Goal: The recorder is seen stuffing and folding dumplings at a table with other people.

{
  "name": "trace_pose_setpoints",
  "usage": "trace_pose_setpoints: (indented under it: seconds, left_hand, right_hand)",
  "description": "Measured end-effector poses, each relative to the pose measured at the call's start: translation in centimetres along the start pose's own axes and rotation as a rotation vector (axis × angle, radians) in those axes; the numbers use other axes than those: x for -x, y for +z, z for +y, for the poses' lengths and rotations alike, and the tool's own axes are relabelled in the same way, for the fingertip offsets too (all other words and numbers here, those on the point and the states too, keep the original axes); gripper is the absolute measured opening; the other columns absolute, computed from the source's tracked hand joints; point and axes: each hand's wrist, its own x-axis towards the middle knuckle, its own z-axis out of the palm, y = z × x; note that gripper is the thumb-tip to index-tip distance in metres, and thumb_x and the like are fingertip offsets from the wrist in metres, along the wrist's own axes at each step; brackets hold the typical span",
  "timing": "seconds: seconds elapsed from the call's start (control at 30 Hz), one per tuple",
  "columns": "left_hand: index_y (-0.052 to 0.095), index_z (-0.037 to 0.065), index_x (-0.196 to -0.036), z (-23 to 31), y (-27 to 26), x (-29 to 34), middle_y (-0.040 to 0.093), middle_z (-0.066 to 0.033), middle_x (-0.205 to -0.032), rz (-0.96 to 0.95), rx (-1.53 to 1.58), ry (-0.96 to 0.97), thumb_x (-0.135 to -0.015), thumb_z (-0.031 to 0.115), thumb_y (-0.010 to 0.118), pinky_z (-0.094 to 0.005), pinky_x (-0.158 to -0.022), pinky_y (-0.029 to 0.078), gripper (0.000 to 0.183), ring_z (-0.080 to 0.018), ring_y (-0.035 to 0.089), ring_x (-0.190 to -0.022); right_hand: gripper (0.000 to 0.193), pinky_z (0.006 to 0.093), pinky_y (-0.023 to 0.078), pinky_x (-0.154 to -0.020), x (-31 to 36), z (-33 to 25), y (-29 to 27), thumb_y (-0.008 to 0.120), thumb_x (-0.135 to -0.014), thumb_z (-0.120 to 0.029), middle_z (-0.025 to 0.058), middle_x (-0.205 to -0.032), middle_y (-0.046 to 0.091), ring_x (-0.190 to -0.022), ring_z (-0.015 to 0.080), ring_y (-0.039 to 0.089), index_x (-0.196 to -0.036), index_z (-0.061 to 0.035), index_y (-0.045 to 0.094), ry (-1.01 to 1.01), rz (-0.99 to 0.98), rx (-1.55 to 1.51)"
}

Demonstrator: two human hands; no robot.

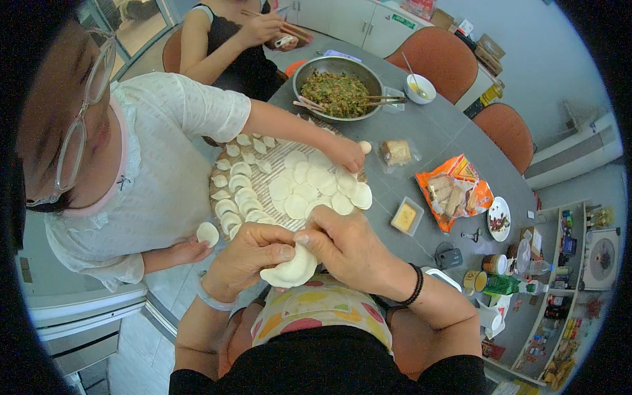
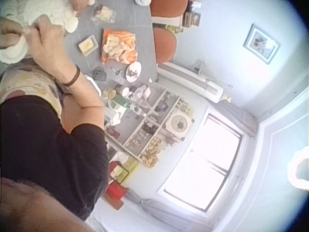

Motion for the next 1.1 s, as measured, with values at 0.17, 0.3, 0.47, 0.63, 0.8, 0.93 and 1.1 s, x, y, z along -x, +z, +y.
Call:
trace_pose_setpoints:
  seconds: [0.17,0.3,0.47,0.63,0.8,0.93,1.1]
  left_hand:
    - [0.060,-0.006,-0.104,-0.1,0.2,0.2,0.064,-0.0066,-0.088,0.016,-0.007,0.024,-0.086,0.008,0.061,-0.0198,-0.066,0.048,0.023,-0.0081,0.059,-0.075]
    - [0.058,-0.006,-0.104,-0.4,0.6,0.4,0.063,-0.0061,-0.086,0.022,0.042,0.025,-0.086,0.008,0.060,-0.0199,-0.065,0.048,0.023,-0.0081,0.059,-0.074]
    - [0.058,-0.006,-0.104,-0.8,0.6,0.8,0.062,-0.0063,-0.087,0.027,0.077,0.058,-0.087,0.009,0.059,-0.0204,-0.063,0.048,0.022,-0.0083,0.059,-0.073]
    - [0.057,-0.005,-0.104,-0.9,0.8,0.8,0.062,-0.0061,-0.086,0.034,0.105,0.081,-0.088,0.010,0.059,-0.0205,-0.061,0.049,0.022,-0.0081,0.059,-0.071]
    - [0.054,-0.007,-0.105,-1.6,0.4,0.6,0.063,-0.0124,-0.087,0.028,0.132,0.094,-0.087,0.019,0.059,-0.0254,-0.050,0.056,0.032,-0.0159,0.064,-0.067]
    - [0.053,-0.007,-0.108,-1.6,0.5,1.0,0.063,-0.0120,-0.087,0.052,0.172,0.113,-0.088,0.020,0.059,-0.0257,-0.051,0.056,0.034,-0.0158,0.064,-0.068]
    - [0.052,-0.007,-0.111,-1.7,0.1,0.8,0.063,-0.0132,-0.091,0.031,0.163,0.101,-0.088,0.017,0.057,-0.0271,-0.054,0.057,0.034,-0.0166,0.065,-0.071]
  right_hand:
    - [0.026,0.0371,0.041,-0.053,0.2,-0.2,-0.3,0.046,-0.092,-0.020,0.0189,-0.062,0.051,-0.054,0.0310,0.052,-0.079,0.0021,0.049,0.099,-0.137,-0.201]
    - [0.025,0.0359,0.041,-0.054,0.5,0.2,0.7,0.046,-0.092,-0.019,0.0164,-0.061,0.049,-0.052,0.0243,0.048,-0.079,0.0018,0.049,-0.046,-0.037,-0.020]
    - [0.025,0.0338,0.038,-0.051,0.3,-0.5,0.1,0.047,-0.091,-0.018,0.0129,-0.056,0.044,-0.051,0.0200,0.044,-0.076,0.0012,0.047,0.069,-0.072,-0.160]
    - [0.027,0.0321,0.038,-0.051,0.3,-0.4,0.4,0.048,-0.092,-0.020,0.0114,-0.055,0.045,-0.052,0.0172,0.044,-0.075,0.0015,0.050,0.094,-0.075,-0.235]
    - [0.028,0.0311,0.039,-0.052,0.2,-0.9,0.7,0.047,-0.092,-0.021,0.0096,-0.056,0.046,-0.053,0.0150,0.044,-0.076,0.0017,0.051,0.036,-0.016,-0.097]
    - [0.027,0.0323,0.038,-0.051,0.0,-0.6,0.5,0.047,-0.092,-0.020,0.0109,-0.056,0.046,-0.052,0.0180,0.046,-0.075,0.0012,0.049,0.110,-0.090,-0.265]
    - [0.028,0.0302,0.039,-0.051,-0.1,-1.2,1.0,0.047,-0.093,-0.021,0.0075,-0.057,0.046,-0.056,0.0126,0.045,-0.076,0.0014,0.052,0.071,-0.043,-0.181]
